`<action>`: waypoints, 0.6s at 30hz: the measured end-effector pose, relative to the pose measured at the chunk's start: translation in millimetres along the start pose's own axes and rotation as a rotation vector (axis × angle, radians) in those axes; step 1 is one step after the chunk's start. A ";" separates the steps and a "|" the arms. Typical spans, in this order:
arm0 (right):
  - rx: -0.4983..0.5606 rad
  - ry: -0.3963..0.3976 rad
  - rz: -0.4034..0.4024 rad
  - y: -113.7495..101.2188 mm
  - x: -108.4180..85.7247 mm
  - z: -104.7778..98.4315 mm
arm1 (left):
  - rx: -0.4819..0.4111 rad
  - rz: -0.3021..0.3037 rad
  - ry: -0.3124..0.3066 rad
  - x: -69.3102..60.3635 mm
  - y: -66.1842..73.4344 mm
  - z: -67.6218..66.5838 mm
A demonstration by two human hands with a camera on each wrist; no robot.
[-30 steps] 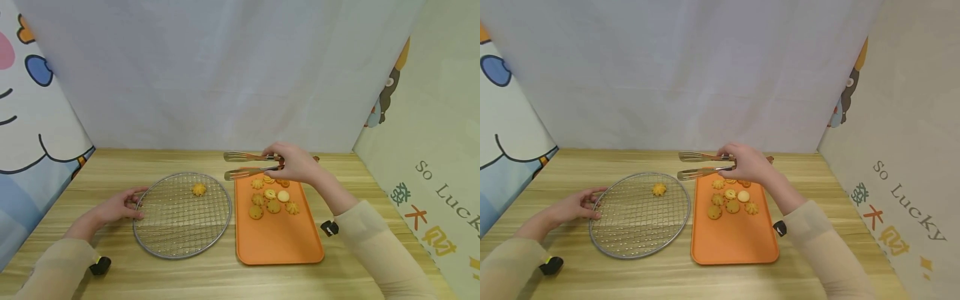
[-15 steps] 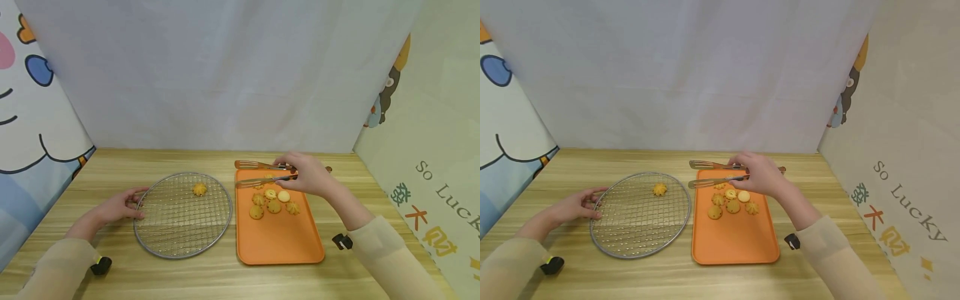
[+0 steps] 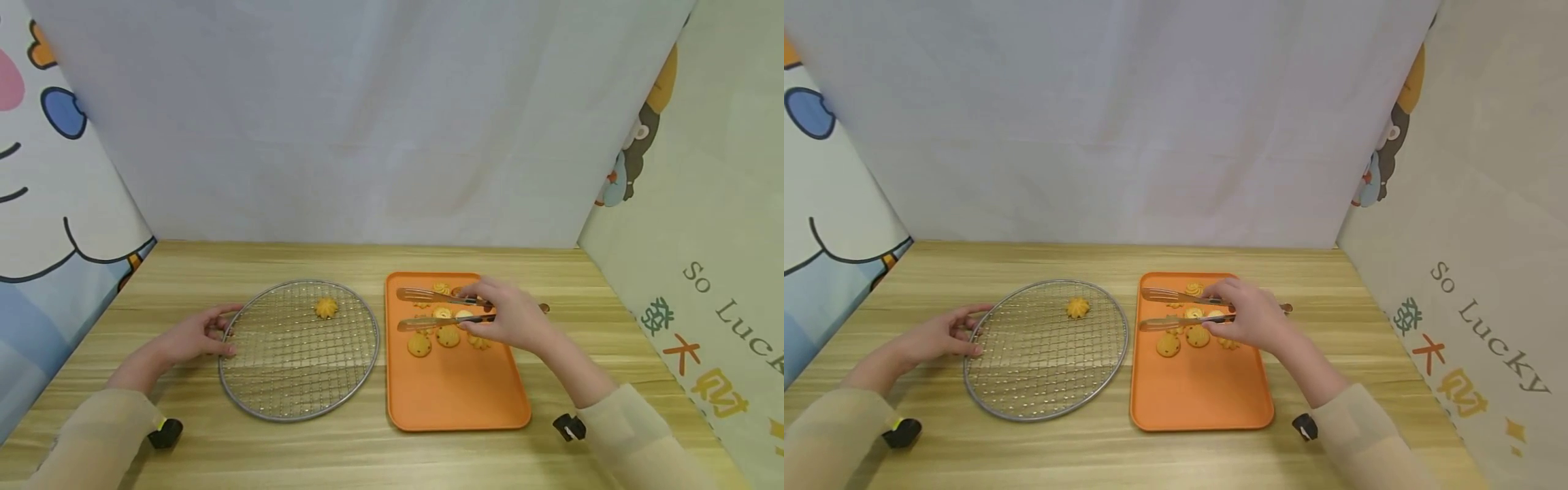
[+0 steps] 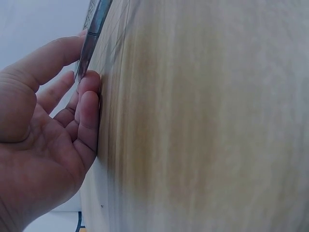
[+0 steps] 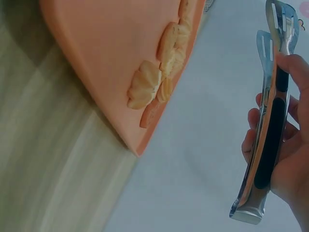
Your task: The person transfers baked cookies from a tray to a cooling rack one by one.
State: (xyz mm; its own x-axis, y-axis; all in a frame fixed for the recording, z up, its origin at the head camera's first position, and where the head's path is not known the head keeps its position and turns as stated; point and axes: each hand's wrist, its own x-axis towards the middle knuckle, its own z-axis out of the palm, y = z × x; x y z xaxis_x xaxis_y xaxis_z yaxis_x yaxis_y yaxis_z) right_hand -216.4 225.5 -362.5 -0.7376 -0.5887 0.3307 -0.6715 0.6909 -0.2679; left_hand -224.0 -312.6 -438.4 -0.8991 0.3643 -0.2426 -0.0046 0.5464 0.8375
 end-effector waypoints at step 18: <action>-0.012 -0.060 0.035 12.6 -23.3 25.2 | 0.016 -0.014 0.009 -1.3 2.8 1.0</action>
State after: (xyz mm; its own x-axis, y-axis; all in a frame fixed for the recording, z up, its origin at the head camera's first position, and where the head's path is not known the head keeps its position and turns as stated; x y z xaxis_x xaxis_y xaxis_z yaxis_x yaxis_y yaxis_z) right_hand -209.4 237.3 -396.4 -0.7641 -0.5877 0.2660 -0.6443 0.7164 -0.2678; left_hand -222.4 -310.8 -436.3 -0.9028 0.3498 -0.2500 -0.0105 0.5633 0.8262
